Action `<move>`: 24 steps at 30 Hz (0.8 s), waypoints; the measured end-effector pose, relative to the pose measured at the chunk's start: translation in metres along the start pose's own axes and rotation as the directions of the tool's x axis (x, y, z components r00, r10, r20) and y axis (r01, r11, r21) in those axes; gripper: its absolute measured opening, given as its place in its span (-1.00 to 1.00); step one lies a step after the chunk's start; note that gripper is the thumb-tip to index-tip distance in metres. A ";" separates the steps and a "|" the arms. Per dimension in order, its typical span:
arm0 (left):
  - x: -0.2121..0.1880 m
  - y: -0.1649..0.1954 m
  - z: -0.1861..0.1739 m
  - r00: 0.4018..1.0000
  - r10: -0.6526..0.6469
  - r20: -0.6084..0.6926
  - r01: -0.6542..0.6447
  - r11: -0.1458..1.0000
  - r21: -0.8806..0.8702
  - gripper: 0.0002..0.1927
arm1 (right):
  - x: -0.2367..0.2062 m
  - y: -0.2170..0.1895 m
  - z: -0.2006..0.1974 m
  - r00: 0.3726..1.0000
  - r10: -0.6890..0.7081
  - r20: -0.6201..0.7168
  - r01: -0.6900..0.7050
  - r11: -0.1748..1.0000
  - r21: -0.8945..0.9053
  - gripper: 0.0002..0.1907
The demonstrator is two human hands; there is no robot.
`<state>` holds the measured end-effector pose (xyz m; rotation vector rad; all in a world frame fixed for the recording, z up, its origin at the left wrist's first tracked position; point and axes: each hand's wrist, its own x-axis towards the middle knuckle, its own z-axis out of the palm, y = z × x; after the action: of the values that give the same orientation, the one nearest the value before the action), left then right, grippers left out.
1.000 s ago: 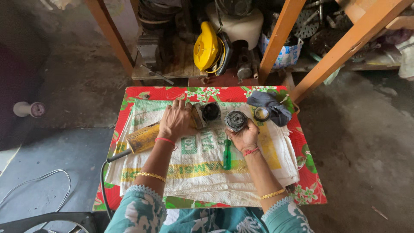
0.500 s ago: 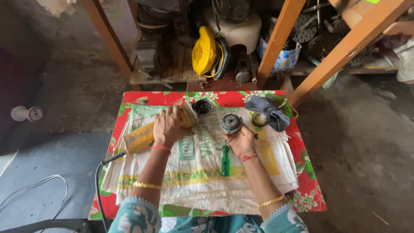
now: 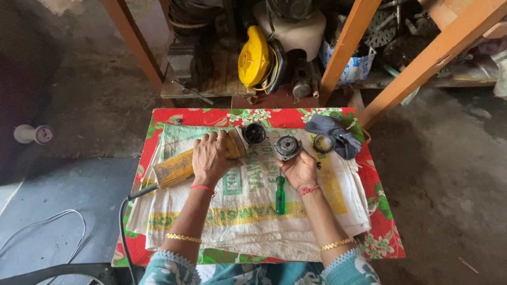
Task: The person disassembles a yellow electric drill by unscrewing the housing with a screwdriver, removes the internal rotor, and then reassembles the drill by screwing the housing back together.
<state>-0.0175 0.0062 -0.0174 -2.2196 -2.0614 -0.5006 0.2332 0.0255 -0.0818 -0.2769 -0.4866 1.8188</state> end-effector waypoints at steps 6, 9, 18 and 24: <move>-0.011 0.003 -0.006 0.998 0.043 0.046 -0.041 0.998 -0.049 0.05 | -0.003 -0.002 0.002 0.997 -0.010 0.074 0.005 0.998 0.059 -0.62; -0.027 0.005 -0.005 0.995 0.090 -0.034 -0.090 0.996 -0.018 0.06 | -0.005 -0.002 -0.003 0.998 -0.021 0.058 0.017 0.998 0.067 -0.61; -0.057 0.003 0.012 0.910 0.272 -0.311 -0.250 0.962 0.110 0.08 | -0.005 -0.012 -0.011 0.980 -0.164 -0.110 0.136 0.964 -0.230 -0.65; -0.072 0.008 0.025 0.891 0.241 -0.386 -0.203 0.969 0.138 -0.09 | -0.005 -0.022 -0.010 0.945 -0.249 -0.211 0.182 0.938 -0.294 -0.75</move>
<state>-0.0079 -0.0567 -0.0598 -2.0510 -1.5714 -0.7448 0.2581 0.0276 -0.0801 -0.6066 -0.5678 1.4762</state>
